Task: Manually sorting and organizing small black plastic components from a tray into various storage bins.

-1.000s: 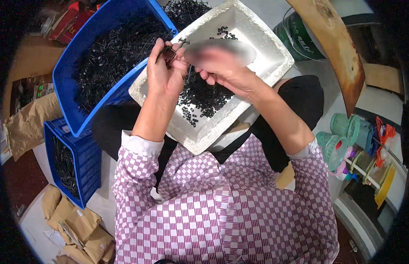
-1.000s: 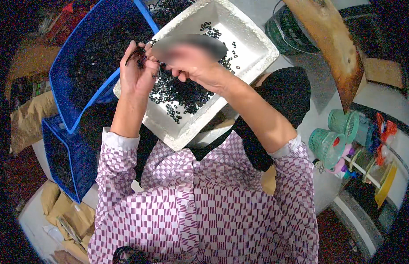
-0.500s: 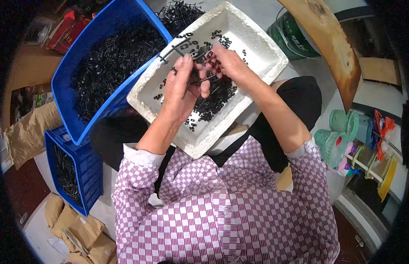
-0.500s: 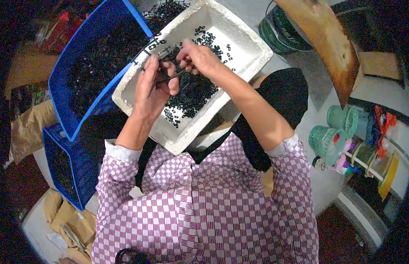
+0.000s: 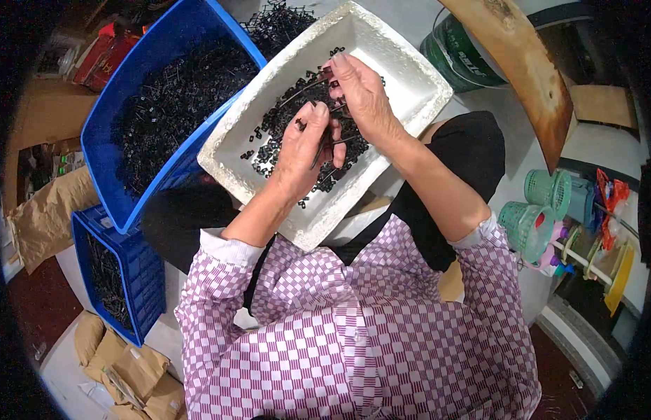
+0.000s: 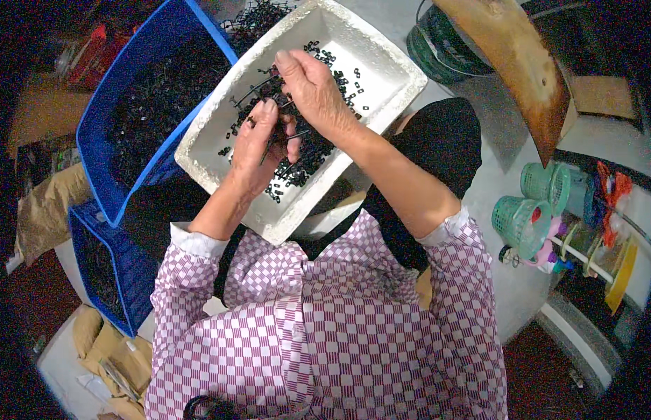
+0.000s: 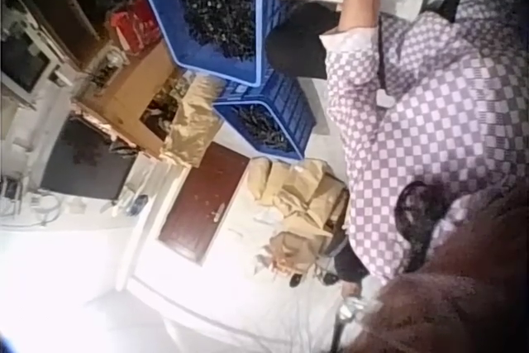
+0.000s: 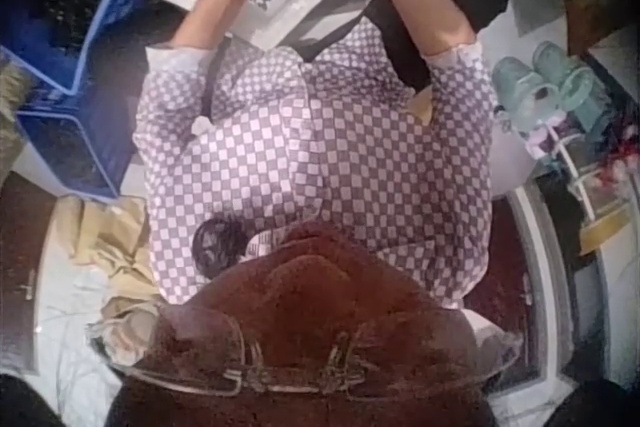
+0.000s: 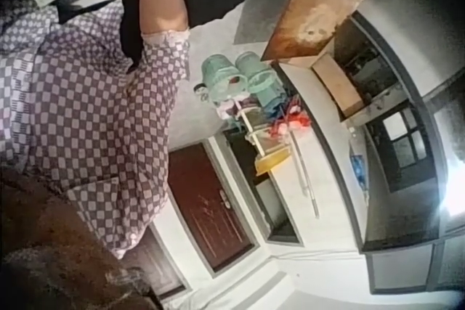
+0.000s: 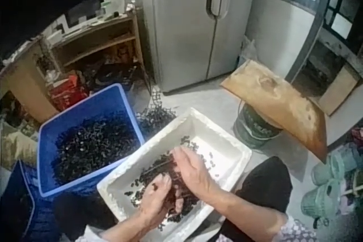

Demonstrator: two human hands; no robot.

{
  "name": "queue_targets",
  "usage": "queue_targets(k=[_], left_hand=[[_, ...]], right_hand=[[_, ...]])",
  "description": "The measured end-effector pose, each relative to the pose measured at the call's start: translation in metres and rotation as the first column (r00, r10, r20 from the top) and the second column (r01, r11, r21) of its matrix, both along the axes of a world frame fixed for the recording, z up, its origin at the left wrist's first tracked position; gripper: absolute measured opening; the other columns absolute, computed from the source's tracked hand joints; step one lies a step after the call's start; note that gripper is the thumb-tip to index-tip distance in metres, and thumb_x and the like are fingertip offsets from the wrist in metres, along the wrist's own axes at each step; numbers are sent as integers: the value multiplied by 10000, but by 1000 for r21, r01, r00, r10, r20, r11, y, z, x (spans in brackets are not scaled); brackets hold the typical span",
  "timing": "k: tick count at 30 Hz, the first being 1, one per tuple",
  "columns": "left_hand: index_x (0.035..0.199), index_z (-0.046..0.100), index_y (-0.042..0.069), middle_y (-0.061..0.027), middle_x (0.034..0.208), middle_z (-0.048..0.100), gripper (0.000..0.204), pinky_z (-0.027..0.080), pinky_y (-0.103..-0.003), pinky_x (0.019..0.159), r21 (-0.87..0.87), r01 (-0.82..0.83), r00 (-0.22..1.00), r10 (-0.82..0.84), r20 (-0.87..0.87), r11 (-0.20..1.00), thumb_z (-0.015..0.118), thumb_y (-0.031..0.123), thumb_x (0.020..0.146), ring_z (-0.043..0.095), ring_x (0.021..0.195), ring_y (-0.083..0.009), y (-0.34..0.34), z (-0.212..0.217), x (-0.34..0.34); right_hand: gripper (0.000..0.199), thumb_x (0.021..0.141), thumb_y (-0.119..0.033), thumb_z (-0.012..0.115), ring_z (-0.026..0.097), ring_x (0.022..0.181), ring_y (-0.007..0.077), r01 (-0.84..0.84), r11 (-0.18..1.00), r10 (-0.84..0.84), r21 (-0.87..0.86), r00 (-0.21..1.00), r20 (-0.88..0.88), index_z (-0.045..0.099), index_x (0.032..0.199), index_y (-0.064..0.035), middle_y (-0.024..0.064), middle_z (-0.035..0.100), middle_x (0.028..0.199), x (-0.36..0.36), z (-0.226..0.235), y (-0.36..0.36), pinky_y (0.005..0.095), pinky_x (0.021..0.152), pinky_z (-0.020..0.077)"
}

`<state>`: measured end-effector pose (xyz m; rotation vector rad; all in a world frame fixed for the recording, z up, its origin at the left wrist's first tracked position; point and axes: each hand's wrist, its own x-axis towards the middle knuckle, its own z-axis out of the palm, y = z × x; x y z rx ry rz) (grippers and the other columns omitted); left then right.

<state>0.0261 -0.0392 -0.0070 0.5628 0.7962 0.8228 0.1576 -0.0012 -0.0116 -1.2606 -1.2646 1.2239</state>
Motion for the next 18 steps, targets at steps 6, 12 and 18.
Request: queue_targets(k=[6, 12, 18], left_hand=[[860, 431, 89, -50, 736, 482, 291, 417, -274, 468, -24, 23, 999, -23, -32, 999, 499, 370, 884, 499, 540, -154, 2, 0, 3], [839, 432, 88, -44, 725, 474, 292, 399, -262, 454, -31, 103, 995, -103, -7, 994, 495, 369, 885, 491, 530, -149, 0, 3, 3], [825, 437, 90, -39, 699, 466, 293, 383, -258, 427, -99, 171, 985, -172, -4, 980, 481, 372, 890, 480, 504, -145, 8, 8, 1]], right_hand=[[414, 890, -422, 462, 451, 691, 66, 83, 995, -85, 59, 996, 32, 555, 896, -19, 4, 515, 774, 1, -7, 2, 213, 630, 406], [270, 879, -263, 525, 412, 526, 91, 159, 980, -170, 118, 981, 94, 537, 806, -3, 0, 474, 579, -4, -8, 2, 263, 495, 389], [177, 891, -202, 508, 381, 501, 33, 148, 986, -153, -80, 986, -63, 531, 843, -33, -46, 438, 591, 5, -18, 17, 189, 434, 321]])
